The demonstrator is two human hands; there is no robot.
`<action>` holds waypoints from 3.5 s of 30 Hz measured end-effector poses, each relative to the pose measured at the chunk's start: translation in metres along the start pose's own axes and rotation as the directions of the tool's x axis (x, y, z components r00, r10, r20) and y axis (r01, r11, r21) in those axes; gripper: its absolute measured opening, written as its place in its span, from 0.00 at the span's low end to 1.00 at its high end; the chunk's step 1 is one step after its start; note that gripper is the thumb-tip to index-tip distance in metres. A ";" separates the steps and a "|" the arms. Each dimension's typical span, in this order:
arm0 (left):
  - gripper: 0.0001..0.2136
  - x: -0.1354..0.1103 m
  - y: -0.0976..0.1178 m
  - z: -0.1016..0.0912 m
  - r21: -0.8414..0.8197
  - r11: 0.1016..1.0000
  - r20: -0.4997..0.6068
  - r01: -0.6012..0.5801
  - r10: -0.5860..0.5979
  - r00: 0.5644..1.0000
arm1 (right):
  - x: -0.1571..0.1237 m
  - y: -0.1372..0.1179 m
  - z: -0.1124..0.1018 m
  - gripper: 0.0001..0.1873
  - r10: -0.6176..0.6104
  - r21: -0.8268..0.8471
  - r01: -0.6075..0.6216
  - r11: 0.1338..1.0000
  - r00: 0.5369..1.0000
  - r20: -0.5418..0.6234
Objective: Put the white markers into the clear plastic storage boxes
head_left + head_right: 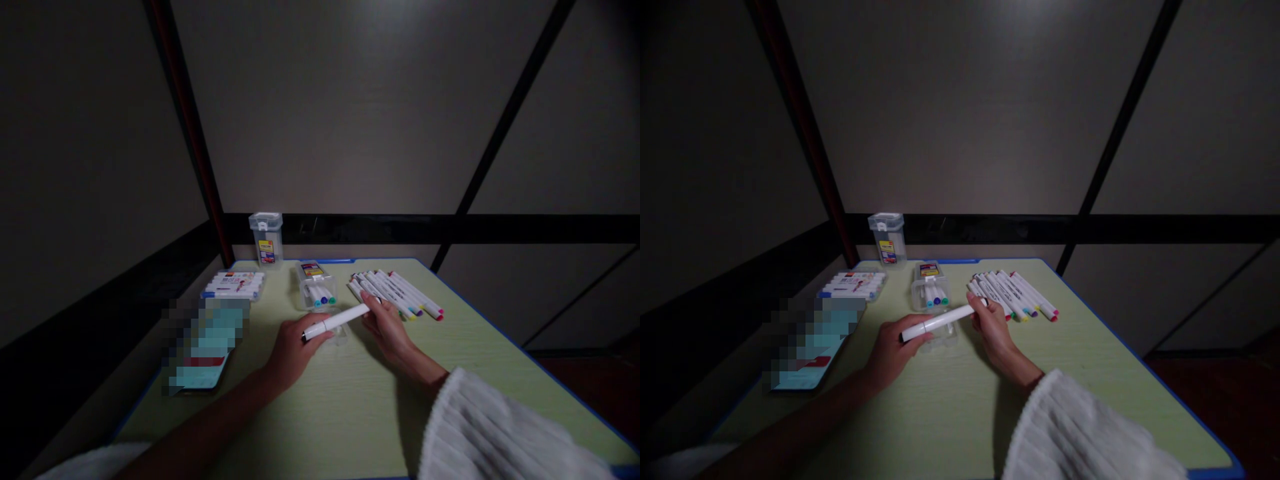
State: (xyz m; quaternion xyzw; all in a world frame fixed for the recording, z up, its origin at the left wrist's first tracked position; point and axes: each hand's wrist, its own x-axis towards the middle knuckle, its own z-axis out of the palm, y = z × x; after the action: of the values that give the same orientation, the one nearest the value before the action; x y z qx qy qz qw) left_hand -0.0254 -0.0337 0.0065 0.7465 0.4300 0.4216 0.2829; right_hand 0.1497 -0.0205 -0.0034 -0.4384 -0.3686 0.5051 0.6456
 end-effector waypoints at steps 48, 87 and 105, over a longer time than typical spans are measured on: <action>0.24 0.014 -0.007 0.002 -0.422 0.820 0.121 0.387 -0.373 0.920 | 0.003 0.004 -0.005 0.22 -0.205 -0.242 0.239 0.940 0.966 0.155; 0.14 0.015 -0.010 0.006 -0.436 0.847 0.037 0.304 -0.320 0.947 | 0.000 -0.001 0.001 0.11 -0.072 0.233 0.037 0.972 0.987 0.146; 0.11 0.014 -0.013 0.008 -0.480 0.843 -0.059 0.243 -0.308 0.950 | 0.000 -0.002 0.002 0.16 -0.105 0.229 0.065 0.971 0.980 0.167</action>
State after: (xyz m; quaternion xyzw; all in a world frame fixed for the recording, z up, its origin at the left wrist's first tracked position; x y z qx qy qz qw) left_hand -0.0199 -0.0159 -0.0018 0.5566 0.4367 0.5165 0.4824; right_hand 0.1481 -0.0203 -0.0006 -0.3001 -0.3844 0.5524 0.6761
